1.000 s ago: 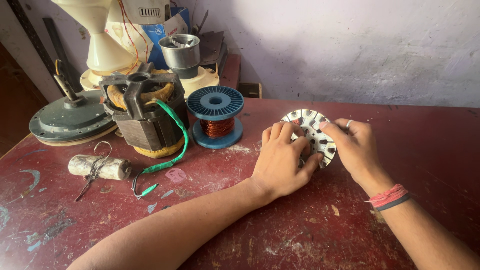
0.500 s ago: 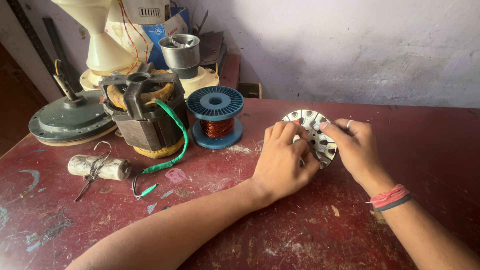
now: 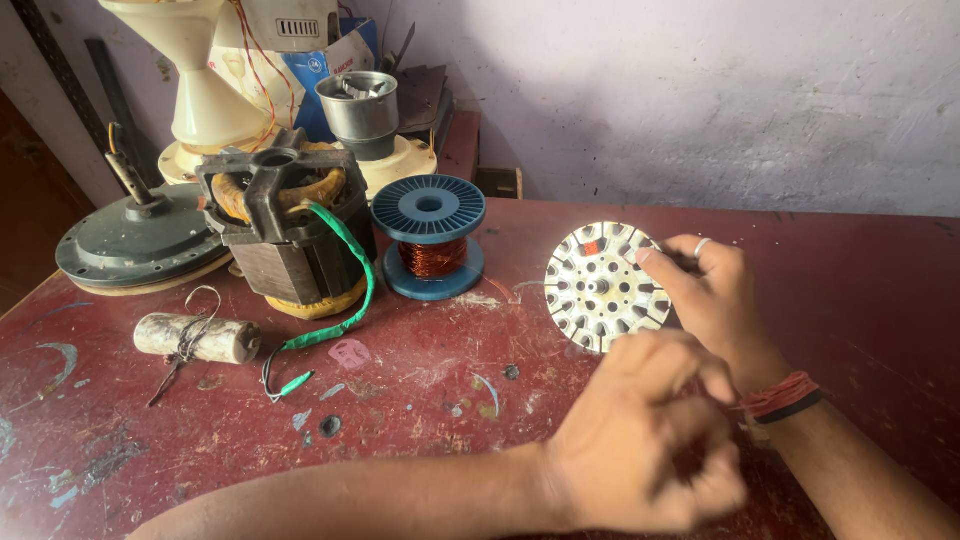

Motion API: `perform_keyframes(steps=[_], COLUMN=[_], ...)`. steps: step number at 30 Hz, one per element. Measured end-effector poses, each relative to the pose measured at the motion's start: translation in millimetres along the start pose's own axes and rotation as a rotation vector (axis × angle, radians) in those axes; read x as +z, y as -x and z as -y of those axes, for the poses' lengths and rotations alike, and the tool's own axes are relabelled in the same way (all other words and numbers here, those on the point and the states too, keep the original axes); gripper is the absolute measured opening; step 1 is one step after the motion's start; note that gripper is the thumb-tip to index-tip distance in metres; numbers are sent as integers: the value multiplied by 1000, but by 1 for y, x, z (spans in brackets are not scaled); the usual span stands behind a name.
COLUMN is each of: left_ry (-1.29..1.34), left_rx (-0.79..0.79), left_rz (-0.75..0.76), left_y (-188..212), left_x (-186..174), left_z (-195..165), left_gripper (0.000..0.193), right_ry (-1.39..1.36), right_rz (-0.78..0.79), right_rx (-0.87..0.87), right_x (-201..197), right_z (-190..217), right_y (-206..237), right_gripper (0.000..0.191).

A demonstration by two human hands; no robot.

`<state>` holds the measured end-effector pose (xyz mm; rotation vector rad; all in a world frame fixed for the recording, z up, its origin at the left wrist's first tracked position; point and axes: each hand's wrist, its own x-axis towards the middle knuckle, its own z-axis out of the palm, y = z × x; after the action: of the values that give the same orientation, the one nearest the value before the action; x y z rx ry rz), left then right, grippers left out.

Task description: The person winds enameled copper wire by hand through the slots of a circular motor armature disc on a workbench, repeatedly feeding and pressing the wire around the disc. They briefly lift and reposition the wire spool, then continue winding and adjusting the wire in the slots.

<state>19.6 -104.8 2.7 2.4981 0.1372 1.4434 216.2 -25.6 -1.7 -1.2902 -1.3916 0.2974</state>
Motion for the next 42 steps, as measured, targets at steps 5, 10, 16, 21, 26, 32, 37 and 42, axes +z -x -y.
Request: perform_keyframes(steps=[5,10,16,21,26,32,37,42], left_ry=[59,206,141,34,4,-327,-327,-312], left_rx=[39,6,-40,174,63,-142,-239,-224], left_rz=[31,141,119,75,-59,-118,57,107], left_y=[4,17,20,3,-6,-21,-19,-14], left_x=[0,7,12,-7,-18,-33,-37,-32], left_z=[-16,-25,-39,-28,-13,68,104,105], left_gripper=[9,10,10,20,9,43,47,55], right_ry=[-48,124,261,333,341,397,399,250], right_rz=[-49,-54,-6,46,81,7,26,113], right_rx=[-179,-308,-517,-577,-584,-639,-560,-520], right_x=[1,-1,-5,-9,-9,-5,-4,9], right_z=[5,16,25,26,26,34,49,68], right_y=[-1,4,3,3,0,4,12,31], right_gripper=[30,25,20,19,20,14,8,7])
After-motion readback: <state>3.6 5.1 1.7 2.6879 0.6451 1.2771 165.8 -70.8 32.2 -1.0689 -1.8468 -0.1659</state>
